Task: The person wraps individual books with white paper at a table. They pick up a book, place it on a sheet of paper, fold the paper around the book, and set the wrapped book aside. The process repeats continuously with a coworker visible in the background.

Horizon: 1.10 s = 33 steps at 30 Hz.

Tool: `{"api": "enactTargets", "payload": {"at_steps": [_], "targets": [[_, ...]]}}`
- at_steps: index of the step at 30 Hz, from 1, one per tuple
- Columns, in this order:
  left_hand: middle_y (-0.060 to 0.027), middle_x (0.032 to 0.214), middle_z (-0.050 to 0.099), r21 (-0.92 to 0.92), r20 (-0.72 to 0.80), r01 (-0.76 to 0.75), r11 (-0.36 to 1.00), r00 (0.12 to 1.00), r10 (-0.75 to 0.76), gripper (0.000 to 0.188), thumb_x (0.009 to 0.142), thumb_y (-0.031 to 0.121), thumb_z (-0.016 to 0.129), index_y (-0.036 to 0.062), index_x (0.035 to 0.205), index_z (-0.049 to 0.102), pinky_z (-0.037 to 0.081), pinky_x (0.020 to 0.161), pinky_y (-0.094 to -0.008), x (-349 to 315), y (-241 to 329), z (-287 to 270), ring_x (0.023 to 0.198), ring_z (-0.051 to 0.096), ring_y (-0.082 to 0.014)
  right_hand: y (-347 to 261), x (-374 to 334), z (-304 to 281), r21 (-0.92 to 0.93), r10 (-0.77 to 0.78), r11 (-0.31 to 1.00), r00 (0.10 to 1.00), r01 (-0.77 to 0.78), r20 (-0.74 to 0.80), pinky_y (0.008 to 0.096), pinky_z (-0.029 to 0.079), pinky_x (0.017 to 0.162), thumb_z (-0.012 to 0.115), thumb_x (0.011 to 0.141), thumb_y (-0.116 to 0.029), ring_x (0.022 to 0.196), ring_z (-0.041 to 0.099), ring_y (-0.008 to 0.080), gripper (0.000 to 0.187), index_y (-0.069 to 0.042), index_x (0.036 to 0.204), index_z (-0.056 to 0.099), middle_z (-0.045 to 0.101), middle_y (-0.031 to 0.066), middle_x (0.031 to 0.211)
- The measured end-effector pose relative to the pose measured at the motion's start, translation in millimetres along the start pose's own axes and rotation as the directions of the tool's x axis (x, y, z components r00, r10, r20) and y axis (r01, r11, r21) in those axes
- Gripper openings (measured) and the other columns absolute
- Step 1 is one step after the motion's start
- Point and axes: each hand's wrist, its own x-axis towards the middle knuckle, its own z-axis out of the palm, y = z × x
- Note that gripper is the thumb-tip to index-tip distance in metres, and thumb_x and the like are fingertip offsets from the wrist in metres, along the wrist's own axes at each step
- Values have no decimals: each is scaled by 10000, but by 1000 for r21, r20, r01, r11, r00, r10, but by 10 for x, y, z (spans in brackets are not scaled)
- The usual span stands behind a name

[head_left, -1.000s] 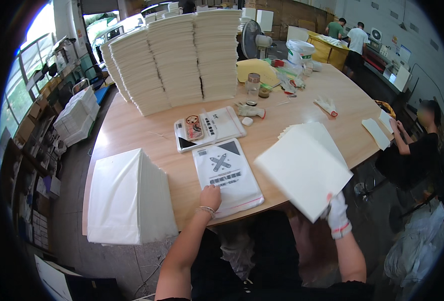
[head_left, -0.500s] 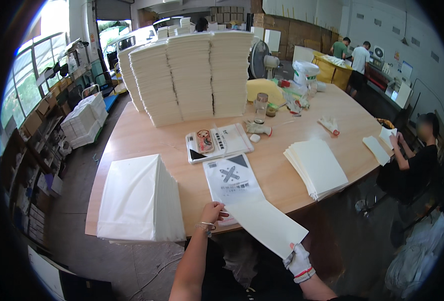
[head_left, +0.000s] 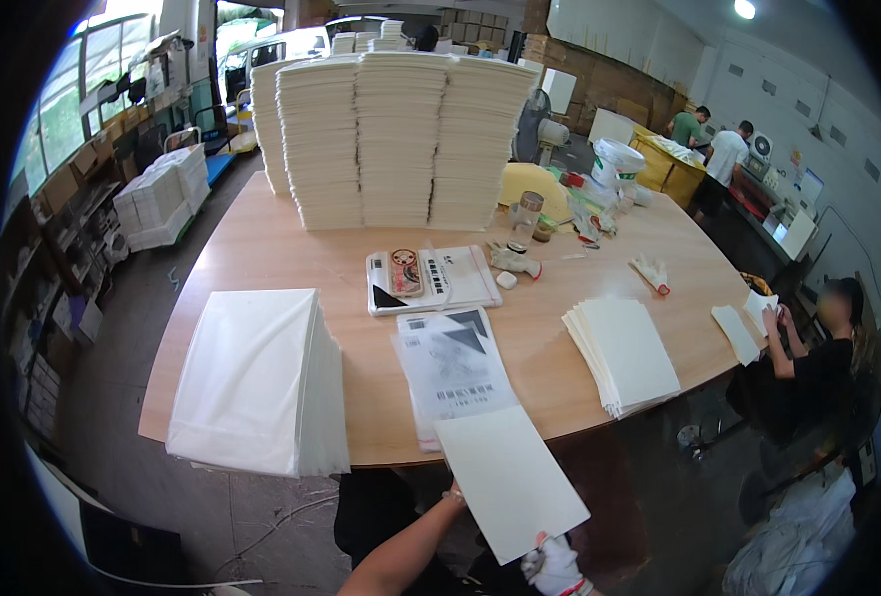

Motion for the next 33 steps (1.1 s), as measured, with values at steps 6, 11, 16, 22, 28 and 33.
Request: {"api": "enactTargets", "payload": {"at_steps": [6, 11, 16, 22, 28, 33], "targets": [[-127, 913, 604, 16, -157, 51, 999, 986, -48, 254, 804, 159, 512, -28, 974, 538, 447, 754, -334, -479, 43, 132, 871, 567, -217, 239, 753, 100, 16, -45, 999, 962, 42, 271, 342, 481, 617, 422, 877, -198, 725, 554, 190, 223, -85, 1069, 427, 521, 65, 930], [-97, 997, 586, -19, -16, 300, 954, 954, -300, 271, 816, 119, 513, -8, 1056, 509, 436, 791, -306, -338, 427, -114, 919, 551, -186, 108, 1875, 469, 350, 14, 927, 945, -134, 327, 426, 477, 757, 387, 876, -195, 870, 553, 355, 215, -22, 988, 447, 526, 217, 977], [-72, 1081, 505, -434, -46, 275, 858, 944, -326, 436, 765, 167, 599, 25, 1143, 433, 413, 816, -296, -580, 391, -320, 977, 490, -161, -10, 1759, 162, -293, 129, 956, 910, -8, 395, 382, 508, 593, 462, 843, -187, 713, 586, 249, 172, -31, 912, 483, 572, 134, 832], [-38, 854, 581, -505, -76, 460, 730, 819, -568, 281, 831, 278, 498, 23, 925, 572, 441, 684, -268, -705, 433, -779, 789, 551, -132, 89, 1451, 589, -618, -413, -43, 549, 785, 726, 392, 448, 613, 541, 745, -164, 730, 546, 301, 102, -69, 774, 564, 542, 126, 783], [-54, 813, 578, -528, -164, 414, 741, 807, -568, 310, 844, 266, 430, -2, 866, 585, 459, 653, -279, -654, 484, -714, 744, 557, -153, 321, 1547, 918, -537, -223, -333, 489, 775, 844, 410, 445, 623, 552, 693, -187, 738, 537, 318, 132, -63, 733, 531, 514, 143, 780], [-146, 913, 593, -691, -160, 401, 601, 727, -668, 342, 824, 251, 391, -48, 889, 546, 478, 645, -312, -562, 790, -678, 809, 610, -264, -568, 1634, 199, -324, -355, 477, 517, 817, 779, 302, 435, 585, 502, 808, -192, 650, 515, 191, 149, -60, 744, 521, 522, 74, 705]]}}
